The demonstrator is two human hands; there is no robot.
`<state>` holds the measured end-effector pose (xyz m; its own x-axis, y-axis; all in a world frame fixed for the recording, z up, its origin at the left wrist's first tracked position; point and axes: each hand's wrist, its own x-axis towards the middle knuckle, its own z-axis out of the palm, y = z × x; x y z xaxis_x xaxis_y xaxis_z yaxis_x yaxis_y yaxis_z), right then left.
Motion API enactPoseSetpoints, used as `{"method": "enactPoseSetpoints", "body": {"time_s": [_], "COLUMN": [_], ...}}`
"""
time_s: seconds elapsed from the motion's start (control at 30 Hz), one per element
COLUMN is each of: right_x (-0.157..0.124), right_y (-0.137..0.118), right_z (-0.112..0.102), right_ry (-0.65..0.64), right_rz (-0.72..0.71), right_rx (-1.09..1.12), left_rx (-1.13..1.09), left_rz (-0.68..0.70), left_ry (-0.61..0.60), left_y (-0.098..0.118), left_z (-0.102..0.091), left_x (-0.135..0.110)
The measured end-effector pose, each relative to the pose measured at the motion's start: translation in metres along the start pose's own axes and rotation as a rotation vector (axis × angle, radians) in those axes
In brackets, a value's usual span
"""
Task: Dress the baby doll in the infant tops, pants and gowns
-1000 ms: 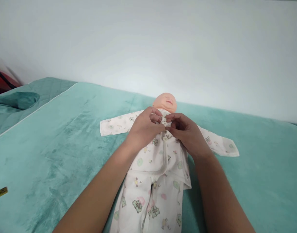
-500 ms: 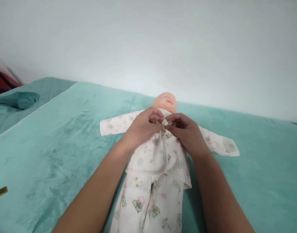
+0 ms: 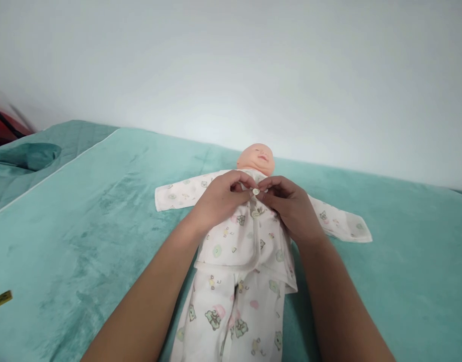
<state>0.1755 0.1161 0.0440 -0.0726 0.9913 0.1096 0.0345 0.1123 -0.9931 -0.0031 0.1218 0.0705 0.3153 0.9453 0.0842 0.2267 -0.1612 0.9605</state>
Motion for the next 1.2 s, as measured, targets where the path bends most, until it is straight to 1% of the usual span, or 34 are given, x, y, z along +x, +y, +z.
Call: {"method": "enactPoseSetpoints", "body": {"time_s": [0.1, 0.27, 0.37, 0.47, 0.57, 0.63, 0.67, 0.73, 0.77, 0.83, 0.93, 1.03, 1.1, 1.2], "right_x": [0.000, -0.001, -0.001, -0.001, -0.001, -0.001, -0.002, -0.005, -0.007, -0.012, -0.022, -0.035, -0.047, -0.066], "right_y": [-0.001, -0.003, -0.004, -0.004, -0.005, -0.008, -0.010, -0.017, -0.022, -0.033, -0.052, -0.067, -0.074, -0.075], "right_z": [0.002, 0.005, 0.006, 0.006, 0.006, 0.006, 0.006, 0.006, 0.006, 0.007, 0.007, 0.007, 0.008, 0.015], "right_ry": [0.029, 0.066, 0.076, 0.084, 0.083, 0.085, 0.085, 0.082, 0.075, 0.026, -0.074, -0.077, -0.115, -0.255], "right_rz": [0.018, 0.057, 0.055, 0.048, 0.036, 0.037, 0.041, 0.053, 0.056, 0.065, 0.094, 0.131, 0.145, 0.128], "right_rx": [-0.025, -0.032, -0.021, -0.019, -0.035, -0.054, -0.073, -0.161, -0.237, -0.446, -0.790, -1.040, -1.140, -1.216], "left_rx": [0.012, 0.022, 0.002, -0.027, -0.007, 0.042, 0.068, 0.107, 0.121, 0.147, 0.181, 0.175, 0.153, 0.110], "left_rz": [-0.012, 0.014, -0.013, -0.012, -0.025, -0.036, -0.032, -0.012, -0.003, -0.001, -0.015, -0.001, 0.021, 0.055], "left_ry": [0.006, 0.005, -0.005, -0.020, -0.026, -0.062, -0.102, -0.213, -0.261, -0.314, -0.315, -0.296, -0.296, -0.323], "left_y": [-0.002, -0.003, -0.002, 0.001, 0.005, 0.008, 0.009, 0.011, 0.012, 0.013, 0.012, 0.012, 0.011, 0.007], "left_z": [0.000, 0.000, -0.002, -0.005, -0.009, -0.014, -0.016, -0.021, -0.023, -0.024, -0.021, -0.017, -0.018, -0.024], "left_x": [0.000, 0.001, 0.000, -0.002, -0.007, -0.012, -0.014, -0.018, -0.020, -0.021, -0.022, -0.022, -0.023, -0.023]}}
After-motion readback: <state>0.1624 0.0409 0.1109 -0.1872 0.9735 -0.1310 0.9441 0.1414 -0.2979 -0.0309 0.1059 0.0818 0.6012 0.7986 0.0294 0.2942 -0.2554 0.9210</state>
